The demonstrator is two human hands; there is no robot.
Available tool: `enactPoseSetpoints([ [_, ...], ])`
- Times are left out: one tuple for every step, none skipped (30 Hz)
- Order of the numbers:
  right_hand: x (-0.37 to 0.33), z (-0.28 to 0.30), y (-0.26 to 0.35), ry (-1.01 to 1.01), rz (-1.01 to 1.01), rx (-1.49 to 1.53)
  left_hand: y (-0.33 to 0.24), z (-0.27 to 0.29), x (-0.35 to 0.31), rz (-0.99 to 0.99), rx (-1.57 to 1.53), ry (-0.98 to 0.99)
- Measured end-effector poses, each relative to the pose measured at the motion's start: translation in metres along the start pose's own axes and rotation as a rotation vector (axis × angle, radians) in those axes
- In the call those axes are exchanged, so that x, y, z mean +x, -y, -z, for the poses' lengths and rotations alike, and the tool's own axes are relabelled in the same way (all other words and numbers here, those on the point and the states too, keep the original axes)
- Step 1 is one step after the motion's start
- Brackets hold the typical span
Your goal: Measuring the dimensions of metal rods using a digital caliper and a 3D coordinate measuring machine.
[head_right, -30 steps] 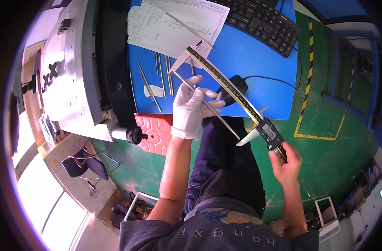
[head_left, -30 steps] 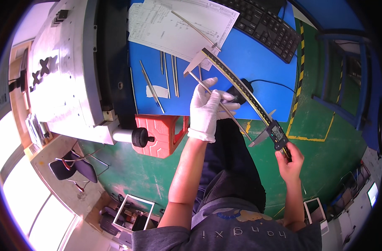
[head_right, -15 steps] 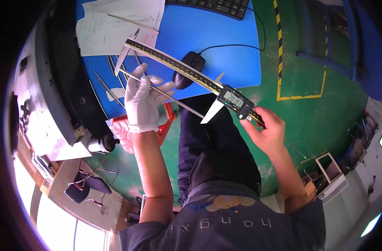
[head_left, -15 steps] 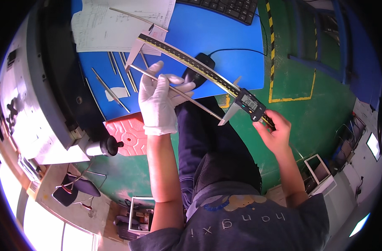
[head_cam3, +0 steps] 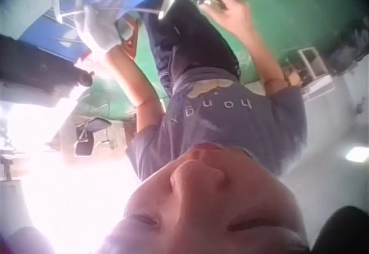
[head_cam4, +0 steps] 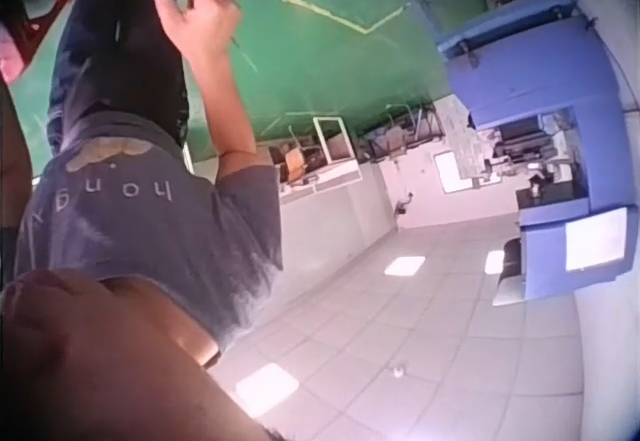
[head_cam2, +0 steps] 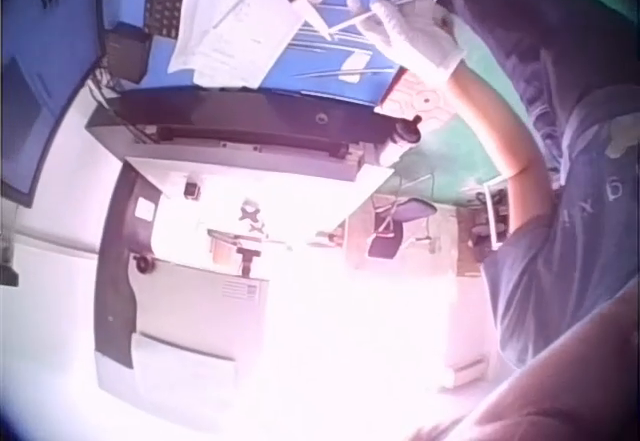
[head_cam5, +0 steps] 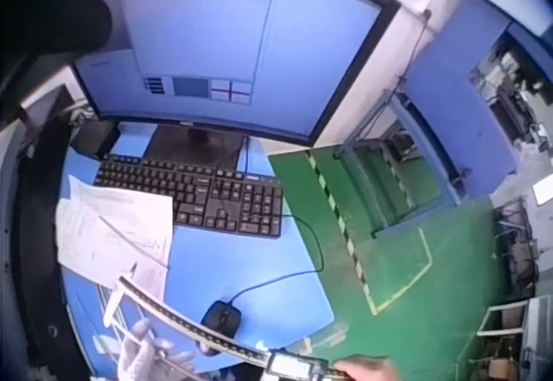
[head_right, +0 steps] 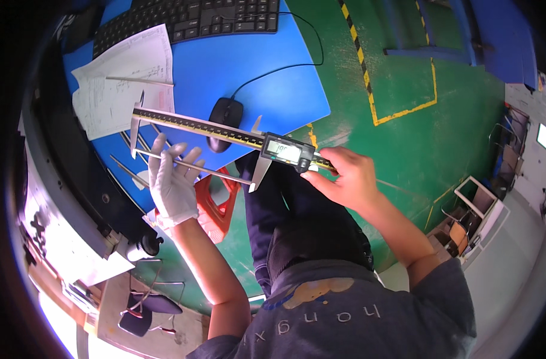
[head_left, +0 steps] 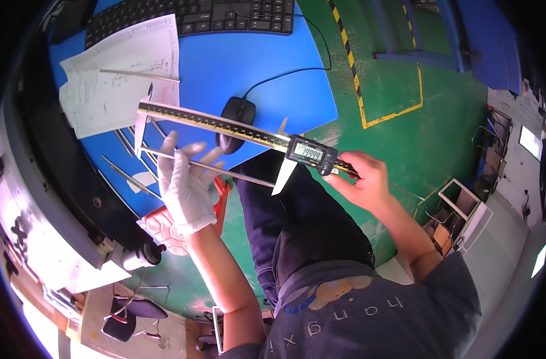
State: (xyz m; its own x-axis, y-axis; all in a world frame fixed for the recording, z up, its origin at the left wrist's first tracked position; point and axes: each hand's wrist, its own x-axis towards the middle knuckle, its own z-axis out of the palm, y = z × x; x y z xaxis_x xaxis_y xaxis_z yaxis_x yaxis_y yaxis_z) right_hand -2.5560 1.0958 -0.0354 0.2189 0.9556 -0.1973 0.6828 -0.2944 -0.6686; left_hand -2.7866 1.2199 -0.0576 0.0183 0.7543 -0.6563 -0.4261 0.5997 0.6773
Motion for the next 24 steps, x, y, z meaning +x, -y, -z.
enactPoseSetpoints([
  [0.0,0.0,0.0,-0.014,0.001,-0.002,-0.001,0.002,0.001,0.007,0.011,0.026],
  [0.001,0.001,0.001,-0.022,-0.006,-0.003,-0.001,0.003,0.001,0.011,0.014,0.035],
  [0.001,0.002,0.001,-0.006,-0.01,-0.014,0.0,0.003,0.002,0.009,0.017,0.038],
  [0.001,0.003,0.002,0.01,-0.014,-0.024,0.001,0.003,0.003,0.008,0.02,0.04],
  [0.001,0.003,0.002,0.005,-0.02,-0.023,0.002,0.003,0.003,0.006,0.033,0.03],
  [0.001,0.004,0.002,0.011,-0.016,-0.031,0.002,0.003,0.003,0.008,0.037,0.035],
  [0.001,0.004,0.002,0.019,-0.011,-0.039,0.002,0.003,0.004,0.008,0.037,0.037],
  [0.001,0.004,0.003,0.015,-0.015,-0.037,0.001,0.004,0.004,0.007,0.037,0.036],
  [0.001,0.004,0.004,0.026,-0.017,-0.041,0.001,0.004,0.003,0.007,0.041,0.038],
  [0.002,0.003,0.005,0.036,-0.018,-0.043,0.0,0.004,0.002,0.011,0.05,0.031],
  [0.002,0.001,0.006,0.039,-0.012,-0.031,-0.003,0.007,0.002,0.008,0.062,0.015],
  [0.002,0.0,0.006,0.049,-0.01,-0.02,-0.004,0.007,0.001,-0.003,0.07,0.005],
  [0.002,-0.001,0.006,0.061,-0.004,-0.006,-0.004,0.006,-0.001,0.022,0.091,-0.012],
  [0.003,-0.002,0.005,0.074,0.02,0.022,-0.003,0.006,-0.002,0.035,0.111,-0.042],
  [0.0,-0.001,0.004,0.039,0.011,0.016,0.001,0.004,-0.001,0.054,0.078,-0.043],
  [-0.001,-0.001,0.002,0.006,0.003,0.012,0.004,0.004,0.001,0.055,0.059,-0.012],
  [-0.003,-0.001,0.0,0.0,-0.008,0.045,0.007,0.002,0.001,0.096,0.059,-0.027],
  [-0.004,-0.001,-0.001,-0.007,-0.02,0.075,0.011,0.0,0.004,0.091,0.132,-0.094],
  [-0.004,0.0,0.0,0.001,-0.046,0.078,0.017,0.005,0.01,0.089,0.203,-0.159],
  [-0.004,0.002,-0.001,0.004,-0.075,0.071,0.023,0.011,0.016,0.056,0.308,-0.23],
  [-0.006,0.0,-0.002,-0.01,-0.107,0.098,0.027,0.022,0.023,-0.006,0.467,-0.31],
  [-0.005,-0.001,-0.002,-0.022,-0.106,0.112,0.03,0.034,0.03,-0.063,0.623,-0.391],
  [-0.004,-0.002,-0.002,-0.008,-0.12,0.139,0.032,0.047,0.038,-0.077,0.62,-0.415],
  [-0.004,0.001,-0.003,0.0,-0.14,0.157,0.033,0.054,0.047,-0.22,0.885,-0.47],
])
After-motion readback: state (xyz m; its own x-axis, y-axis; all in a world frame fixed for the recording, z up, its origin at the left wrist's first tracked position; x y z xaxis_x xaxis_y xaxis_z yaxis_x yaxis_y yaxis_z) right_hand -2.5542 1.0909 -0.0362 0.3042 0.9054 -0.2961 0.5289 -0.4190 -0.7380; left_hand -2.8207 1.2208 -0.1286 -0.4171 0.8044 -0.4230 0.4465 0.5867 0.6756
